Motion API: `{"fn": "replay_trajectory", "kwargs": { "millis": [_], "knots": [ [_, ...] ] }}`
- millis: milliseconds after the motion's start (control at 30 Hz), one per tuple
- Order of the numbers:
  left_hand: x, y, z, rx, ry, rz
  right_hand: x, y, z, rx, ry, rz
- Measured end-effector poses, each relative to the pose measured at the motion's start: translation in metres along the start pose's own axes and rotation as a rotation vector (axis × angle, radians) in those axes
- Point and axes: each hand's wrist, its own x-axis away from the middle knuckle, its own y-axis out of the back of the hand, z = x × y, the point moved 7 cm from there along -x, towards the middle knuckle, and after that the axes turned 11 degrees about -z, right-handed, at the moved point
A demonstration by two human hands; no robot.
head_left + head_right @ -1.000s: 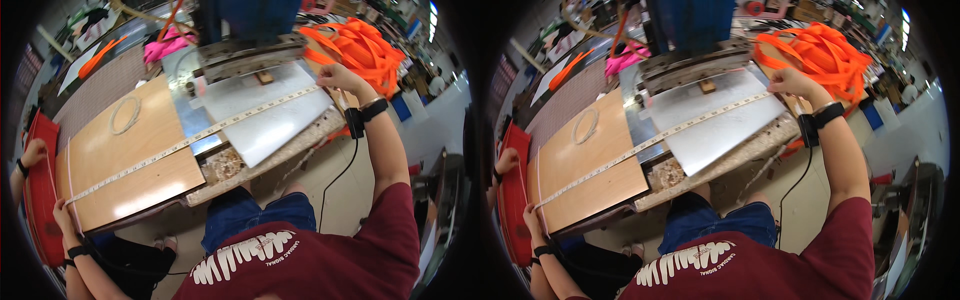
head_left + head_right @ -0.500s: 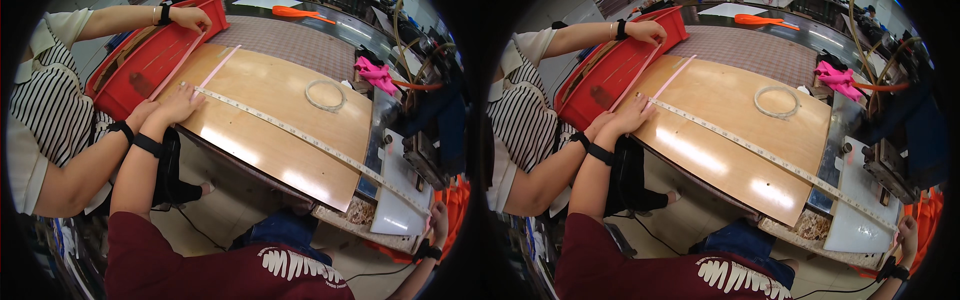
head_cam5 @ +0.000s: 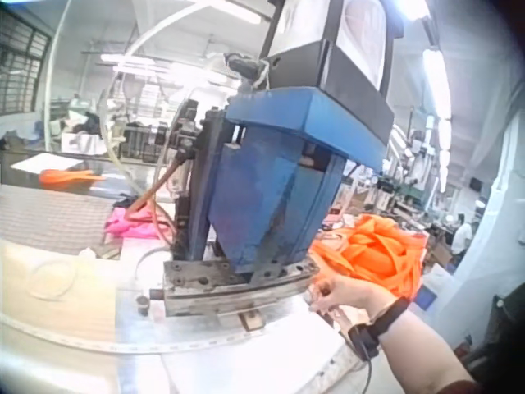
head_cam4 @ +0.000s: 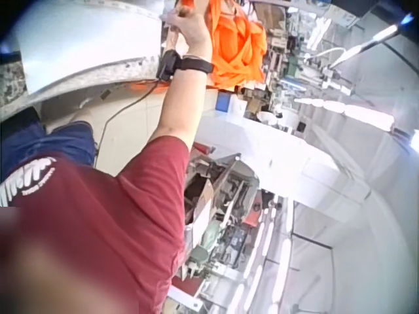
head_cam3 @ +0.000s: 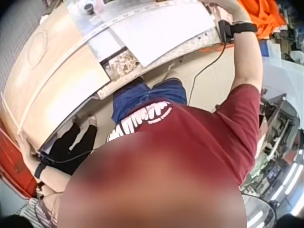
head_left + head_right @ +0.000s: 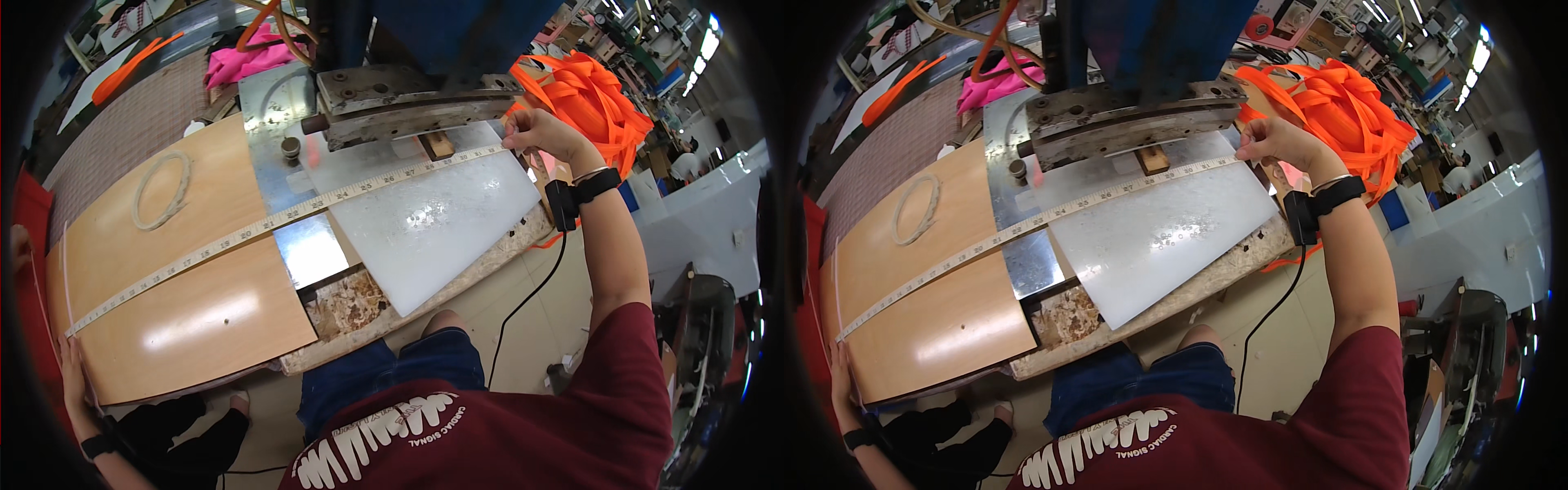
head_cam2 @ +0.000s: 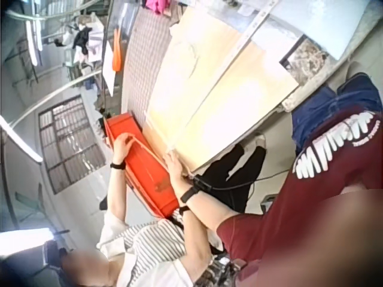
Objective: Measuring lengths of webbing straps and using a press machine on them in a workshop.
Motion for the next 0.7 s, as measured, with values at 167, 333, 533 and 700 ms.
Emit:
{"fn": "replay_trajectory", "kwargs": {
  "millis": [167, 333, 533, 700],
  "knots": [
    [0.003, -0.003, -0.011, -0.018, -0.052, 0.140, 0.020, 0.009, 0.033, 0.739, 0.171, -0.456],
    [-0.009, 0.011, -0.004, -0.336, -0.142, 0.020, 0.047, -0.031, 0.047, 0.794, 0.377, -0.608],
    [-0.009, 0.016, 0.016, -0.217, -0.136, -0.009, 0.087, -0.051, 0.050, 0.718, 0.532, -0.662],
    [-0.011, 0.018, 0.020, -0.134, -0.170, 0.016, 0.085, -0.057, 0.036, 0.727, 0.445, -0.679]
  ]
}}
